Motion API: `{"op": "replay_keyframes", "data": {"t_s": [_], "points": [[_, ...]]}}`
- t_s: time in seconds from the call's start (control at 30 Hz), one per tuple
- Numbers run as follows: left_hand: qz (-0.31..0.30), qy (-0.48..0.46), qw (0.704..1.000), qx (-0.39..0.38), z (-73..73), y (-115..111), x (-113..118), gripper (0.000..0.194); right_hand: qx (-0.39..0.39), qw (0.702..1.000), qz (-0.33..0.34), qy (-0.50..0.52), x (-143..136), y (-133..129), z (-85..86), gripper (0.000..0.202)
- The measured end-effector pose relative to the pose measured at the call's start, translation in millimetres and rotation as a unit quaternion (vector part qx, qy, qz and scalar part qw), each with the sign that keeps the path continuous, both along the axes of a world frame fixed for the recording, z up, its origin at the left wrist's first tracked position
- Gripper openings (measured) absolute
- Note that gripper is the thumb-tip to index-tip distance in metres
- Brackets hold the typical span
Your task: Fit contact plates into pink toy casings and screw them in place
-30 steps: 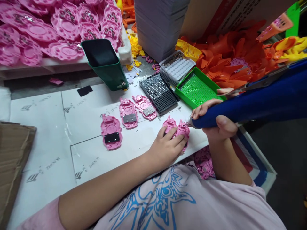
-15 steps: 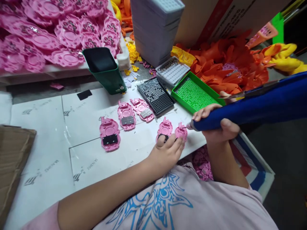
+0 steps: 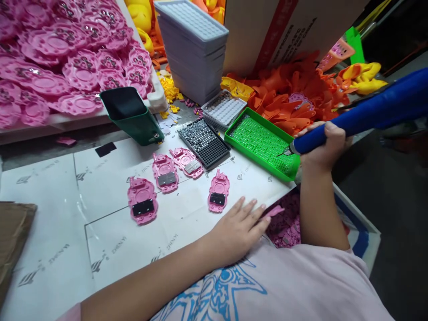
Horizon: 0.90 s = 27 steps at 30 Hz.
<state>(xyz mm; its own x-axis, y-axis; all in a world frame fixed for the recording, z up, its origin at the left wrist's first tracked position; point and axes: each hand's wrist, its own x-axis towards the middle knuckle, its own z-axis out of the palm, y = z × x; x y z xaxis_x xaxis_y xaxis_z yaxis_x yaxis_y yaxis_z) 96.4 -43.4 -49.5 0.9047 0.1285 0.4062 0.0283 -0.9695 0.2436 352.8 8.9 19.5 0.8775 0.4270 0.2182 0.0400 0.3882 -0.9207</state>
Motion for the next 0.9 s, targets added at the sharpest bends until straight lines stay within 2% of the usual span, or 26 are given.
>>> {"op": "replay_keyframes", "data": {"t_s": [0.1,0.17,0.3,0.4,0.6,0.83,0.9], "points": [[0.117,0.012,0.993,0.004,1.3,5.7,-5.8,0.035,0.015,0.997,-0.03,-0.072,4.9,8.2,-10.5,0.014],[0.171,0.026,0.985,-0.003,2.1,7.4,-8.8,0.036,0.021,0.995,-0.035,-0.091,5.9,10.4,-13.8,0.01],[0.22,0.057,0.974,-0.014,3.9,6.8,-10.6,0.041,0.03,0.994,-0.037,-0.095,4.7,10.9,-15.0,0.01],[0.23,0.083,0.969,-0.022,4.4,6.1,-10.2,0.041,0.016,0.994,-0.027,-0.104,4.1,10.6,-15.0,0.013],[0.168,0.052,0.984,-0.023,-1.3,8.7,-11.2,0.034,0.016,0.992,-0.018,-0.123,6.8,10.6,-16.9,0.011],[0.024,0.004,1.0,-0.018,-8.2,15.9,-13.5,0.034,0.01,0.991,0.011,-0.134,6.9,10.1,-19.0,0.016],[0.012,-0.004,1.0,-0.011,-8.4,17.1,-14.1,0.035,0.013,0.991,0.013,-0.133,6.8,9.7,-17.6,0.014]]}}
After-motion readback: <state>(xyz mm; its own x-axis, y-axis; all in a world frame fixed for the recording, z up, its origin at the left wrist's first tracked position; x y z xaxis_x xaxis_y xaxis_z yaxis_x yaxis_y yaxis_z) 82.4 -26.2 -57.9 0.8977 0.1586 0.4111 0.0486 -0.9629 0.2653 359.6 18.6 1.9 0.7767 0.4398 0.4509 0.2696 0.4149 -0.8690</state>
